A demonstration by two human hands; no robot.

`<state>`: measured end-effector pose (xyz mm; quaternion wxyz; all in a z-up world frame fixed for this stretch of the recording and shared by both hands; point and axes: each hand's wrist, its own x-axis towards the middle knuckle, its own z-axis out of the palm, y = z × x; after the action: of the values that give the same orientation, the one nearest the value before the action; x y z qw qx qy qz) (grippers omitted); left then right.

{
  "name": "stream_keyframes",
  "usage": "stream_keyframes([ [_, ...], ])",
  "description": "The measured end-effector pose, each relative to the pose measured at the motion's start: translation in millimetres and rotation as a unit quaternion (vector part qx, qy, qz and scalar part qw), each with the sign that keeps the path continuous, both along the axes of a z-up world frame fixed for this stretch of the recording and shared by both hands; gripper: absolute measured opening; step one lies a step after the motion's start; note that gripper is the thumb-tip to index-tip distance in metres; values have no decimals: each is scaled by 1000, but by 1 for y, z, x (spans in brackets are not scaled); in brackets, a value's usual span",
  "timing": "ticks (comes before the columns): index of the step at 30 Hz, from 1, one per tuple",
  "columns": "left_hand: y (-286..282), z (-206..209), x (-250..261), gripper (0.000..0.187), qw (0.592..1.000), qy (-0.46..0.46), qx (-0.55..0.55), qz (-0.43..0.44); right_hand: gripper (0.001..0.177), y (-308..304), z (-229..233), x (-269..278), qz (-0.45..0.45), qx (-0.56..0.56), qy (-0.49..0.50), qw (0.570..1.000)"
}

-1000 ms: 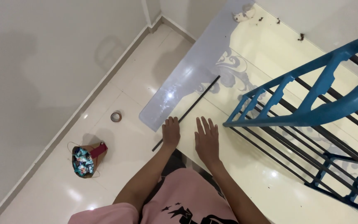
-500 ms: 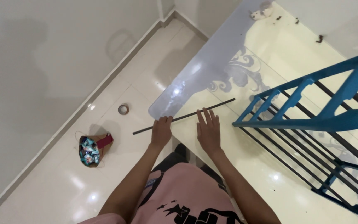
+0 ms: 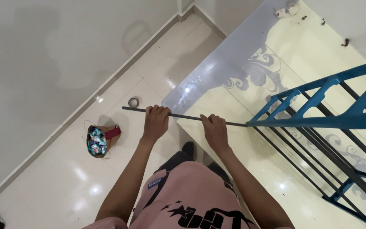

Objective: The person assembles a blue metal shoe rack by inserting black metal rods into the side frames. They repeatedly pick up rods, align them with the frame slots, and press them into place, building the rack structure on a white table.

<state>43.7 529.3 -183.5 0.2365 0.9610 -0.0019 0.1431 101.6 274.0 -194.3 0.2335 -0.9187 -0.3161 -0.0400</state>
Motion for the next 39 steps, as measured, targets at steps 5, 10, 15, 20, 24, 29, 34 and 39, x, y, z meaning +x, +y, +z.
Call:
stream_keyframes([
  [5, -5, 25, -2, 14, 995, -69, -41, -62, 42, -13, 26, -13, 1, -39, -43, 998],
  [10, -22, 47, 1, 12, 992, -72, -45, -98, 35, -28, 68, -23, -26, 3, -67, 997],
  [15, -52, 77, 4, 12, 982, -90, -61, -155, 30, -34, 110, -38, -42, 37, -50, 997],
  [20, -73, 113, 9, 17, 976, -116, -56, -176, 23, -57, 146, -49, -81, 37, -96, 991],
  [24, -71, 136, 16, 20, 974, -162, -22, -155, 20, -88, 174, -58, -122, 30, -125, 984],
  [29, -101, 154, 18, 16, 972, -163, -40, -167, 21, -115, 198, -63, -133, 44, -142, 980],
  [34, -145, 173, 15, 15, 966, -187, -43, -171, 19, -142, 207, -56, -133, 41, -182, 973],
  [39, -159, 185, 19, 19, 965, -217, -39, -140, 17, -190, 215, -50, -159, 30, -183, 970],
])
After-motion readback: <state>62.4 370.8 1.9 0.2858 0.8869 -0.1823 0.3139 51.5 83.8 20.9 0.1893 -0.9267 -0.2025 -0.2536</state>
